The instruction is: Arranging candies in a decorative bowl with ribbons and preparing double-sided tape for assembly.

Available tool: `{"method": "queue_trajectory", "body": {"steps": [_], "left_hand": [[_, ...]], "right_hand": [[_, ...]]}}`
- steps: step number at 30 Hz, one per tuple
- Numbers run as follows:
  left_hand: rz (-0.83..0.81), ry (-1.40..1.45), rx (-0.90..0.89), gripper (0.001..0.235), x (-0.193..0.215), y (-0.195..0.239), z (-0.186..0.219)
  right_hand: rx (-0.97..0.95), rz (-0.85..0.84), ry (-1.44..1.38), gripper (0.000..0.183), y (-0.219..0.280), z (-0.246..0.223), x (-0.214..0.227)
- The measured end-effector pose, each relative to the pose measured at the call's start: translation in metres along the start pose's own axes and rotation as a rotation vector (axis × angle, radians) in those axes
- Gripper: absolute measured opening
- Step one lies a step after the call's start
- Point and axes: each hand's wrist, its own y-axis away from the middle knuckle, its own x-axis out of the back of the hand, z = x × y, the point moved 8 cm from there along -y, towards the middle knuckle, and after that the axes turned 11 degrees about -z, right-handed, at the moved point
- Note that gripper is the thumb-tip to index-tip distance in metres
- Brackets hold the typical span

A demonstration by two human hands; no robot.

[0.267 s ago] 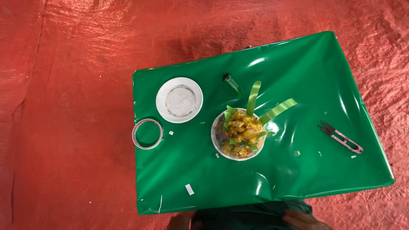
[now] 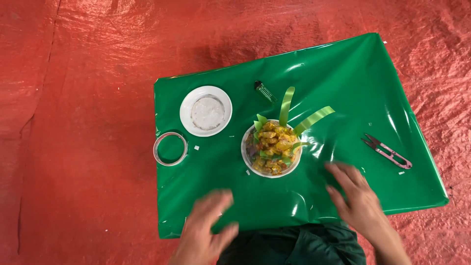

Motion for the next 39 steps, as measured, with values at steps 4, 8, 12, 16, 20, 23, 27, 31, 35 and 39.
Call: {"method": "queue_trajectory", "body": {"steps": [4, 8, 12, 16, 20, 23, 27, 31, 35, 39], "left_hand": [[0.193, -0.339, 0.143, 0.088, 0.015, -0.082, -0.025], [0.117, -0.361, 0.095, 0.089, 0.001, -0.114, -0.036], [0.086, -0.386, 0.129, 0.079, 0.0, -0.121, -0.032], [0.114, -0.369, 0.129, 0.073, -0.002, -0.12, -0.036], [0.13, -0.336, 0.133, 0.071, -0.004, -0.122, -0.048], [0.135, -0.341, 0.138, 0.078, -0.008, -0.123, -0.061], [0.142, -0.354, 0.133, 0.078, -0.01, -0.124, -0.068], [0.152, -0.351, 0.124, 0.08, -0.012, -0.123, -0.069], [0.145, -0.332, 0.134, 0.078, -0.011, -0.123, -0.066], [0.161, -0.339, 0.133, 0.079, -0.011, -0.122, -0.069]], "right_hand": [[-0.013, 0.156, 0.185, 0.064, -0.055, -0.013, -0.002], [0.022, 0.247, 0.104, 0.055, -0.064, -0.016, -0.015], [0.055, 0.282, 0.113, 0.046, -0.07, -0.018, -0.019], [0.078, 0.344, 0.072, 0.034, -0.067, -0.005, -0.027], [0.087, 0.412, 0.082, 0.02, -0.059, -0.001, -0.025], [0.112, 0.433, 0.09, 0.016, -0.06, -0.003, -0.026], [0.12, 0.435, 0.082, 0.017, -0.062, -0.009, -0.023], [0.129, 0.438, 0.045, 0.017, -0.063, -0.012, -0.02], [0.138, 0.432, -0.003, 0.017, -0.06, -0.006, -0.023], [0.151, 0.462, -0.02, 0.017, -0.056, 0.003, -0.024]]}}
